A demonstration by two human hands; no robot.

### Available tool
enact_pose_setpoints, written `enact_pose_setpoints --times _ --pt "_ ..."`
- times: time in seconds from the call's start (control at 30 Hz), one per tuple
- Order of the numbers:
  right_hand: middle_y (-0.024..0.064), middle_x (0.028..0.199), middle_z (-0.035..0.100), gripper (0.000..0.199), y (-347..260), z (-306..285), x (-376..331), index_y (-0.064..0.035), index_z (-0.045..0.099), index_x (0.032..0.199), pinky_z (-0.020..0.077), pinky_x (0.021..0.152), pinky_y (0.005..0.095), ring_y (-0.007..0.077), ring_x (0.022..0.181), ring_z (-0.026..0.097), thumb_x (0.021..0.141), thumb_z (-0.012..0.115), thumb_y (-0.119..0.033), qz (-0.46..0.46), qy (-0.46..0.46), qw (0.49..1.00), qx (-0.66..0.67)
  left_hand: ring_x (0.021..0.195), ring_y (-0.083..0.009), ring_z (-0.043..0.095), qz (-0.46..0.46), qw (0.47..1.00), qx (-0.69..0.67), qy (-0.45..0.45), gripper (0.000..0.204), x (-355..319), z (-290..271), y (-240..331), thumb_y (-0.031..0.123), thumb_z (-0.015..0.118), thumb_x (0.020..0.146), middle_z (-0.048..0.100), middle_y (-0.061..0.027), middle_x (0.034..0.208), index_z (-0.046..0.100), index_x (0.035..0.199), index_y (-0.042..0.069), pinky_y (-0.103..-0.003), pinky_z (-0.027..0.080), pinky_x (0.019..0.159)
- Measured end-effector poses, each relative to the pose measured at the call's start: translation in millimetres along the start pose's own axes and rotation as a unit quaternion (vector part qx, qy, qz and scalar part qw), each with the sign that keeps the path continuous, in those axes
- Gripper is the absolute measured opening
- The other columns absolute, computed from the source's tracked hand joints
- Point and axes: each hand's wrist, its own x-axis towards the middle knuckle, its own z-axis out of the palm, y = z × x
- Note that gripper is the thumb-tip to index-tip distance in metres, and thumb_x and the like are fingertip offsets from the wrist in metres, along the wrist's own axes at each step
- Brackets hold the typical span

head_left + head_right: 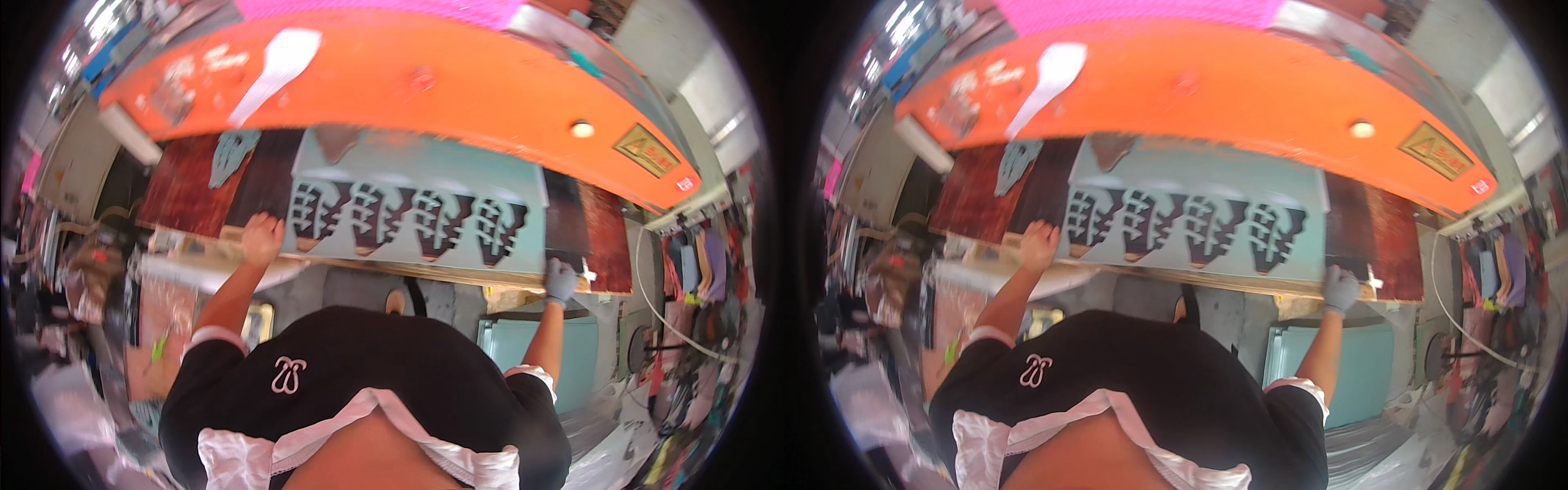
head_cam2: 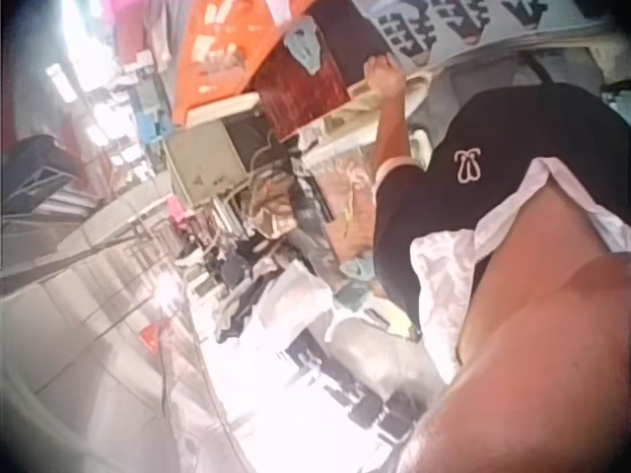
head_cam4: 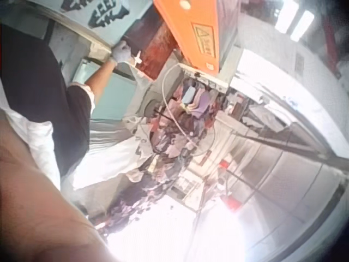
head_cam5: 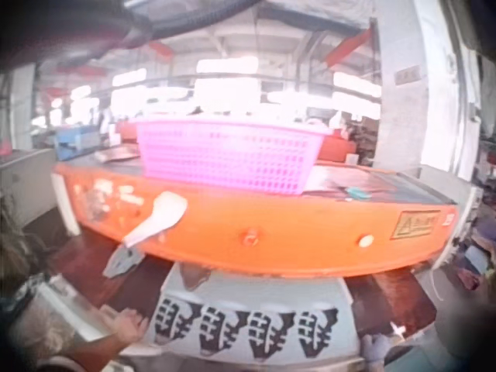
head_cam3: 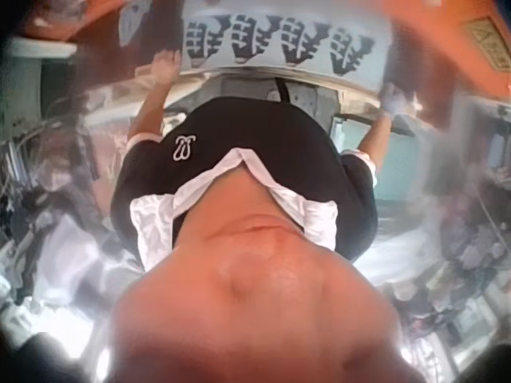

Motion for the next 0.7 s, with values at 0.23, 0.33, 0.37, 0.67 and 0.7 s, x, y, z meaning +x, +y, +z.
enact_pose_setpoints --times 0.23,0.33,0.37,0.67,0.7 --pt "0.0119 0.074 0.064 0.037 -20 7 15 0.0003 0.064 0.074 0.0452 0.067 0.0378 0.0226 0.071 0.061 0.083 0.056 -0.034 0.137 -0.076 0.987 0.017 0.066 -0.0282 0.050 -0.024 0.999 -0.029 0.020 0.021 6 -14 -19 0.014 0.064 0.070 0.048 -0.0069 0.065 0.050 0.056 0.008 -0.043 0.041 0.057" --pt "0.0108 0.090 0.063 0.035 -56 2 33 0.0021 0.060 0.099 0.0442 0.077 0.0345 0.0168 0.089 0.058 0.084 0.056 -0.029 0.136 -0.122 0.971 0.154 0.065 -0.0264 0.050 -0.054 0.998 -0.032 -0.015 0.021 7 -20 -21 0.014 0.063 0.070 0.047 -0.0053 0.064 0.049 0.055 0.010 -0.041 0.039 0.055" --pt "0.0113 0.096 0.062 0.036 -77 6 39 0.0022 0.058 0.104 0.0442 0.080 0.0333 0.0177 0.091 0.057 0.084 0.058 -0.028 0.107 -0.128 0.975 0.143 0.065 -0.0260 0.050 -0.057 0.998 -0.031 -0.024 0.022 8 -22 -20 0.015 0.064 0.071 0.047 -0.0048 0.064 0.049 0.055 0.010 -0.040 0.038 0.055" --pt "0.0181 0.121 0.051 0.068 -444 151 -2 -0.0030 0.048 0.124 0.0403 0.095 0.0389 0.0299 0.114 0.049 0.075 0.068 -0.045 -0.270 -0.280 0.889 0.243 0.082 -0.0297 0.056 -0.146 0.960 -0.218 -0.100 0.015 26 -18 -45 0.020 0.062 0.080 0.055 -0.0077 0.081 0.057 0.074 0.006 -0.042 0.044 0.071" --pt "0.0198 0.126 0.048 0.073 -474 151 -30 -0.0022 0.045 0.127 0.0411 0.095 0.0391 0.0322 0.113 0.049 0.073 0.069 -0.047 -0.249 -0.350 0.878 0.212 0.085 -0.0303 0.056 -0.109 0.962 -0.249 -0.031 0.014 28 -12 -48 0.020 0.061 0.080 0.056 -0.0087 0.086 0.058 0.080 0.006 -0.042 0.044 0.074"
